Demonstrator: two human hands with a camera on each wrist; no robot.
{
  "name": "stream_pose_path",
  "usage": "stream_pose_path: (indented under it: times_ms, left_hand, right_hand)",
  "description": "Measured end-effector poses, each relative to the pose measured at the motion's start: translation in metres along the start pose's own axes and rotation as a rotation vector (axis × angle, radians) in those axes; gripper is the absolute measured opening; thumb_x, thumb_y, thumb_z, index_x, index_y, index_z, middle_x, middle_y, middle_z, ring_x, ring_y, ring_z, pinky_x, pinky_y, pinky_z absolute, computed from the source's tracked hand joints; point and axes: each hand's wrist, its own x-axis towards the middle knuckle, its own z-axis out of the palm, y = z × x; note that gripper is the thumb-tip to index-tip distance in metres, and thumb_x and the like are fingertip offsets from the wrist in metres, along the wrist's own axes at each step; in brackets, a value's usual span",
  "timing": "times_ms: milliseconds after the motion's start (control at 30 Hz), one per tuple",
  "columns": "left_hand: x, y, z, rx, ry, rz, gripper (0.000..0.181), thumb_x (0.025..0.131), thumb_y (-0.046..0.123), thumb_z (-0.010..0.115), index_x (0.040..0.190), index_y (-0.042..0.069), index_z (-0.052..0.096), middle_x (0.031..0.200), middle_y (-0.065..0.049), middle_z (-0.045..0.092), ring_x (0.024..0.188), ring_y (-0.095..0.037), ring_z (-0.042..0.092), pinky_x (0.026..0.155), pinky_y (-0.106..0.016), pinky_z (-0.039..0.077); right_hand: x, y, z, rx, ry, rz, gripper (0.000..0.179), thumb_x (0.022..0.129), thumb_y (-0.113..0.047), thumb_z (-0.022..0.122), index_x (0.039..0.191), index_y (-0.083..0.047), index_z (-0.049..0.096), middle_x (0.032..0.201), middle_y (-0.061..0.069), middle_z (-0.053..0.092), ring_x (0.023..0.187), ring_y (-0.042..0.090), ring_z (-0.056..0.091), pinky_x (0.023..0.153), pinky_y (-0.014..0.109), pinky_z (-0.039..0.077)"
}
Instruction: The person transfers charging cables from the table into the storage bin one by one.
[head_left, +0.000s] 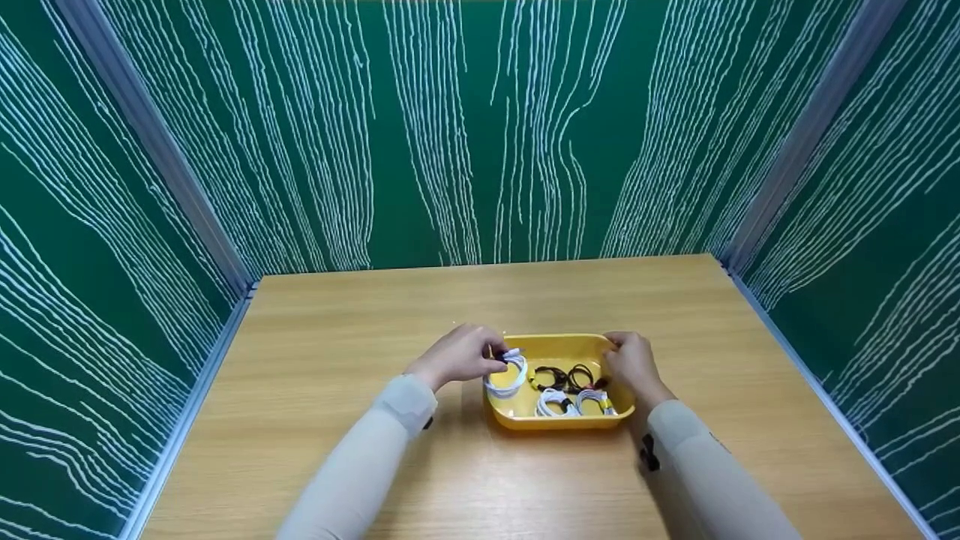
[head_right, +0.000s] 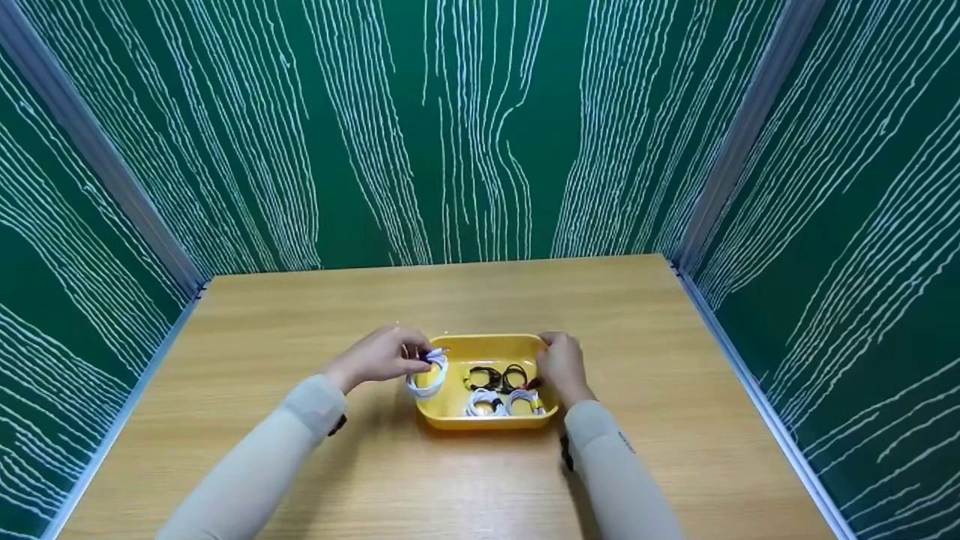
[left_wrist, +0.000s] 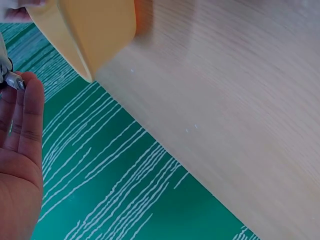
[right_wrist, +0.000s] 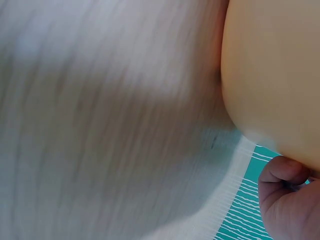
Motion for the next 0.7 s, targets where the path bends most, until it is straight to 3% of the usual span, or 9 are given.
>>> stream_pose_path:
  times_ms: [433, 700]
  left_hand:
    - [0.01, 0.01, 0.005, 0.079, -0.007, 0.034, 0.025, 0.101, 0.021, 0.079, 0.126, 0.019, 0.081, 0.12, 0.001, 0.08, 0.1, -0.013, 0.067, 0.098, -0.033, 0.06]
    - [0.016, 0.012, 0.011, 0.145, -0.012, 0.096, 0.023, 0.103, 0.016, 0.075, 0.125, 0.014, 0.08, 0.124, -0.002, 0.079, 0.115, -0.025, 0.072, 0.105, -0.036, 0.057]
  right_hand:
    - [-0.001, -0.002, -0.003, 0.018, -0.018, 0.019, 0.028, 0.093, 0.009, 0.059, 0.113, 0.006, 0.08, 0.112, 0.028, 0.077, 0.095, 0.034, 0.068, 0.074, 0.028, 0.051]
    - [0.0, -0.001, -0.001, 0.019, -0.009, -0.012, 0.032, 0.089, 0.01, 0.058, 0.112, 0.008, 0.079, 0.101, 0.025, 0.078, 0.084, 0.027, 0.065, 0.068, 0.025, 0.048]
